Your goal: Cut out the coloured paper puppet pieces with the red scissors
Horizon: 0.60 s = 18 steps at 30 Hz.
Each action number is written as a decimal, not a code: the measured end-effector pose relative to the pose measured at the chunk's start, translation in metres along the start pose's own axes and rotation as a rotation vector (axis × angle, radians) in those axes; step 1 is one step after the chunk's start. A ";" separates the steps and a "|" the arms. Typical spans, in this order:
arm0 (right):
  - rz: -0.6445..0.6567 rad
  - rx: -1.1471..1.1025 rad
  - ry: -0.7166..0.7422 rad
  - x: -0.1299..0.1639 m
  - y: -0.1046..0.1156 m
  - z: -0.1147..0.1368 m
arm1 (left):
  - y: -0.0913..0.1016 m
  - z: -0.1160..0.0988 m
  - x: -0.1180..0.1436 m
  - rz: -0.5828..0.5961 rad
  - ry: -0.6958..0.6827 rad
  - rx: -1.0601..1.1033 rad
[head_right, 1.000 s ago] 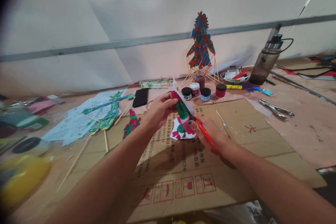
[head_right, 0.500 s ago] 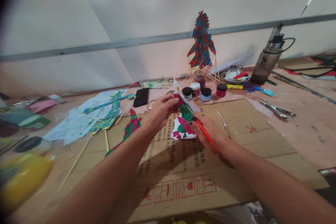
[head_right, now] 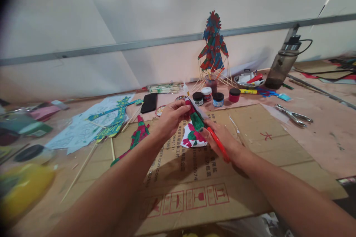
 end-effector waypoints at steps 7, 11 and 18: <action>-0.016 0.023 0.010 0.000 0.000 0.001 | 0.000 -0.001 0.000 -0.014 0.012 -0.008; -0.031 0.006 0.005 0.001 -0.002 -0.001 | 0.000 -0.002 0.001 -0.017 0.010 -0.018; -0.038 -0.004 0.009 0.000 -0.002 -0.002 | 0.000 0.000 0.001 -0.009 0.010 0.018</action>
Point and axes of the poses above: each hand's wrist, its own x-axis away from the middle knuckle, its own y-axis out of the back of the hand, z = x × y, the point moved 2 cm from there along -x, towards the middle knuckle, and after that the axes turned 12 degrees about -z, right-handed, at the moved point
